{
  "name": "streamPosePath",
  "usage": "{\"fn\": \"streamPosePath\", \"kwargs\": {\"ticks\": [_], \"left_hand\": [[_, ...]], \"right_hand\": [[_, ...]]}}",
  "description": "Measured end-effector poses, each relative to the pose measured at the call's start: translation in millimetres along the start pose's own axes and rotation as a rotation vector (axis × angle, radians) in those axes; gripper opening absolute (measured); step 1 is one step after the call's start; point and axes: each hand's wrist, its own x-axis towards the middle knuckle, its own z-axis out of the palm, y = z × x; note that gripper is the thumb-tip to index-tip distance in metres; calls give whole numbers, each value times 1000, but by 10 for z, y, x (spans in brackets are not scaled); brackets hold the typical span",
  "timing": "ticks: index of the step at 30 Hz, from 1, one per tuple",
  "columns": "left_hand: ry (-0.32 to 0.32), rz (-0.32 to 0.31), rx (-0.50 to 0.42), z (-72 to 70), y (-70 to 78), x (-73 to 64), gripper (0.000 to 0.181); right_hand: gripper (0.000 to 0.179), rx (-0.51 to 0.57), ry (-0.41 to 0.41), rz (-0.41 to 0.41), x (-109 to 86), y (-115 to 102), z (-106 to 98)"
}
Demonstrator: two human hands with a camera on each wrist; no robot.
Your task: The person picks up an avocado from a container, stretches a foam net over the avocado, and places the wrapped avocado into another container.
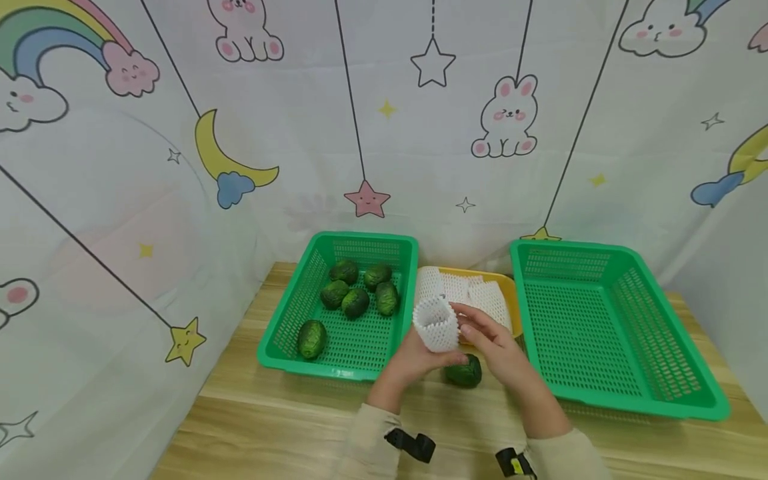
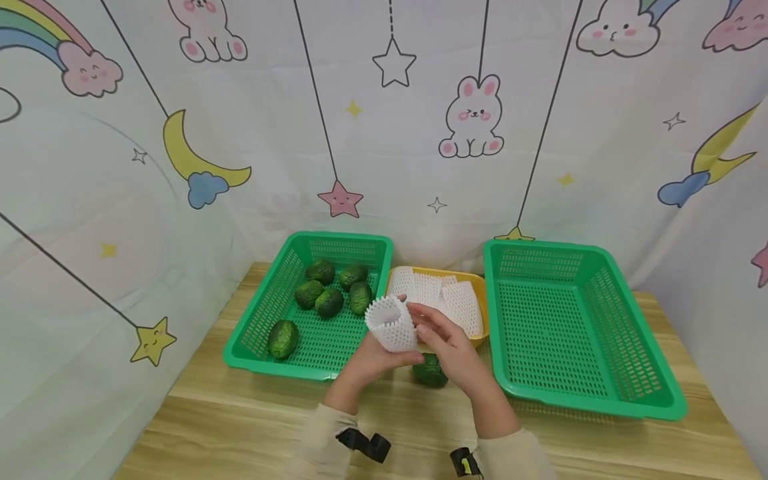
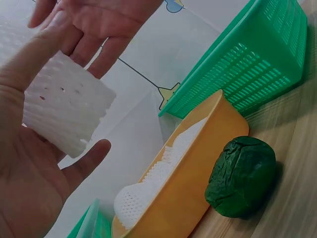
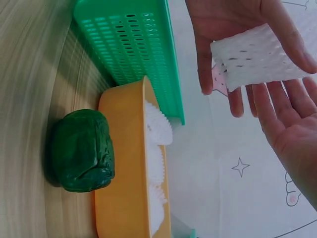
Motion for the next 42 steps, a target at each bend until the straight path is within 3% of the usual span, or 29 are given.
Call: {"fn": "streamPosePath", "kwargs": {"ticks": [5,8,13,17,23,29,34,38,42], "left_hand": [[82,-50,91,-2,88,-49,75],[42,-66,49,-23,81,-70,74],[-17,-121,-15,-84,-136,-69,49],[22,-140,70,-139,-259,-63,30],[73,-114,78,-210,-301,-74,27],[16,-145,-8,-163,-308,-29,71],[141,-142,81,-180,-336,-29,63],[222,-155,74,-232,-382,-53,60],[222,-179,81,-233,-312,-86,65]], "right_hand": [[46,-103,24,1,-17,32,43],[40,-185,81,-13,-5,66,51],[38,-162,105,-21,-11,70,11],[43,-157,109,-42,-13,81,-52],[43,-141,130,-92,-4,77,-118],[46,-132,89,13,9,62,-62],[47,-136,94,1,10,160,-82],[47,-352,30,165,-47,398,-127],[56,-579,-53,340,-163,742,-113]]}}
